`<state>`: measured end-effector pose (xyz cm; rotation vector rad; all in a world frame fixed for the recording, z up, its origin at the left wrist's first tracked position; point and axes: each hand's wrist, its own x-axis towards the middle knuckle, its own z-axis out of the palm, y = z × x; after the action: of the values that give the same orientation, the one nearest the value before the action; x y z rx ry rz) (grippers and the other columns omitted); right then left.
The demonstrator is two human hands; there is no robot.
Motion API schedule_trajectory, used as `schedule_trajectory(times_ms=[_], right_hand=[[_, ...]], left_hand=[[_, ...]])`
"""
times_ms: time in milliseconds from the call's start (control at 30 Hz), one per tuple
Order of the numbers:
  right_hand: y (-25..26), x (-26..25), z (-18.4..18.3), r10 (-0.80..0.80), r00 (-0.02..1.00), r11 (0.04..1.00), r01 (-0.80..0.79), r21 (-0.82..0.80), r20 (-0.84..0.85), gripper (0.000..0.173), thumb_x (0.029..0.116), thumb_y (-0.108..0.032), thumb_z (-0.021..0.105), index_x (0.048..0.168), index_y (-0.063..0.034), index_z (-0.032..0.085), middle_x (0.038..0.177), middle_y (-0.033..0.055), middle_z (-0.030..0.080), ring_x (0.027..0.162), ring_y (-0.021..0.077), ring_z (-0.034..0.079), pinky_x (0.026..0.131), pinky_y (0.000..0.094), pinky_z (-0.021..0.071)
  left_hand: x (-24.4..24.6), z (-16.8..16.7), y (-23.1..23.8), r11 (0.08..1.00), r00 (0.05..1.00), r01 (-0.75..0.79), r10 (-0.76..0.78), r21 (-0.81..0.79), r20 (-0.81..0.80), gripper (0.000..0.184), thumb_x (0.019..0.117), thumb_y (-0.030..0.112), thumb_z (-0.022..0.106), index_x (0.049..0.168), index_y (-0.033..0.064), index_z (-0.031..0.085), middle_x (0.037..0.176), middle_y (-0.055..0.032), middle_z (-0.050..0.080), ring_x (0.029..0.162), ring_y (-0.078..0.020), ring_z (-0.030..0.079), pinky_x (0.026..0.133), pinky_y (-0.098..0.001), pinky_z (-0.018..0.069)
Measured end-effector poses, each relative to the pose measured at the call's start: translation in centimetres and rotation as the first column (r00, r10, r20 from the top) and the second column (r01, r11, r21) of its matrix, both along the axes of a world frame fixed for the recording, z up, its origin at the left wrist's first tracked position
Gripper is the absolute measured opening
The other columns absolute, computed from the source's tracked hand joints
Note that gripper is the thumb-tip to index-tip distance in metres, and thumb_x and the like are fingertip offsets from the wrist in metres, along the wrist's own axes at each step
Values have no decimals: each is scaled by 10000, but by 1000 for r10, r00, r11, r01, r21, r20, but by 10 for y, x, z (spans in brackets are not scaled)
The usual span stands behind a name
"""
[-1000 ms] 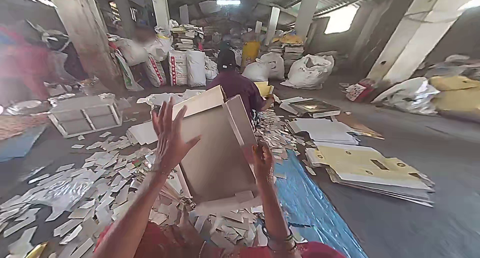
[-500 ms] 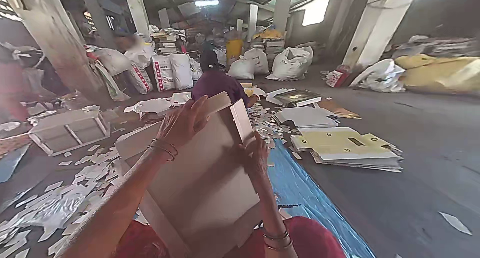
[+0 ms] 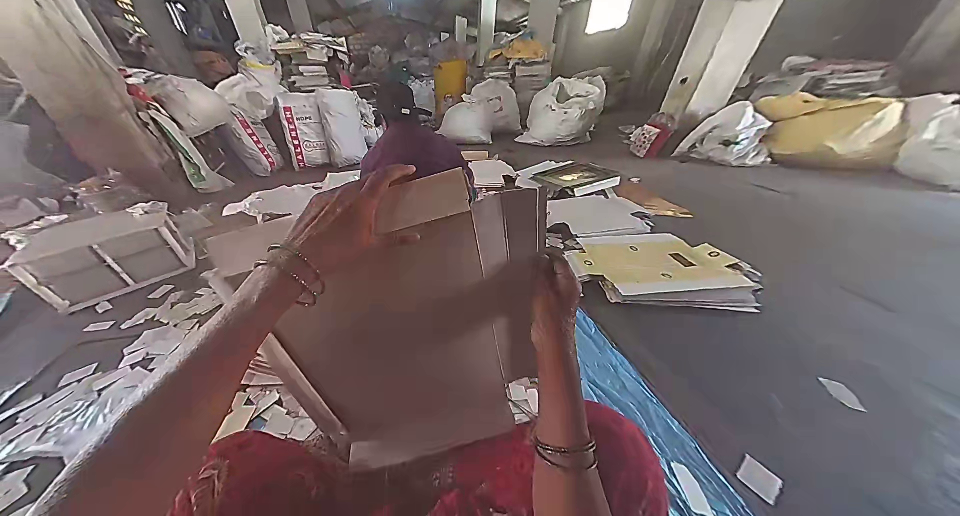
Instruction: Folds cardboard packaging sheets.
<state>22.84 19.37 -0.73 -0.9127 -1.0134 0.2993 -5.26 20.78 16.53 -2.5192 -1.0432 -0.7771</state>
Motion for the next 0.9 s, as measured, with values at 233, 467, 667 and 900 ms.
schedule_trajectory(times_ms=[233, 467, 667, 900], right_hand=[[0, 0, -1, -163, 979, 985, 155, 69, 121, 289, 1052, -108, 484, 1112, 126, 642, 1021, 151, 674, 955, 54, 626, 893, 217, 507], [0, 16, -7, -316, 893, 946, 320, 43, 321, 248, 1004, -87, 567, 1111, 106, 680, 1035, 252, 700, 986, 322, 680, 910, 444, 532], [-27, -13, 20, -487, 747, 873, 401, 278, 453, 439, 981, -200, 640, 1353, 26, 582, 1391, 268, 559, 1314, 438, 511, 1098, 568, 399], [-49, -31, 35, -377, 626, 926, 231, 300, 682, 531, 961, -176, 656, 1472, -89, 541, 1343, 152, 647, 1288, 336, 583, 1151, 656, 284]], left_hand=[[-14, 21, 9, 989, 991, 113, -104, -93, 89, 301, 1052, 256, 556, 1110, 3, 707, 975, -173, 708, 911, -291, 689, 839, -522, 533], [-19, 23, -2, 504, 914, 365, -35, -783, 404, 203, 1084, 143, 451, 1127, 77, 637, 846, 42, 699, 735, -6, 670, 683, -188, 577], [-8, 8, 7, 614, 948, 276, -46, -740, 315, 216, 1084, 182, 473, 1183, 46, 609, 920, -2, 676, 793, -16, 651, 740, -208, 560], [10, 2, -2, 650, 940, 332, -290, -683, 182, 241, 1073, 186, 502, 1155, 15, 652, 923, -16, 687, 803, -2, 638, 756, -190, 540]])
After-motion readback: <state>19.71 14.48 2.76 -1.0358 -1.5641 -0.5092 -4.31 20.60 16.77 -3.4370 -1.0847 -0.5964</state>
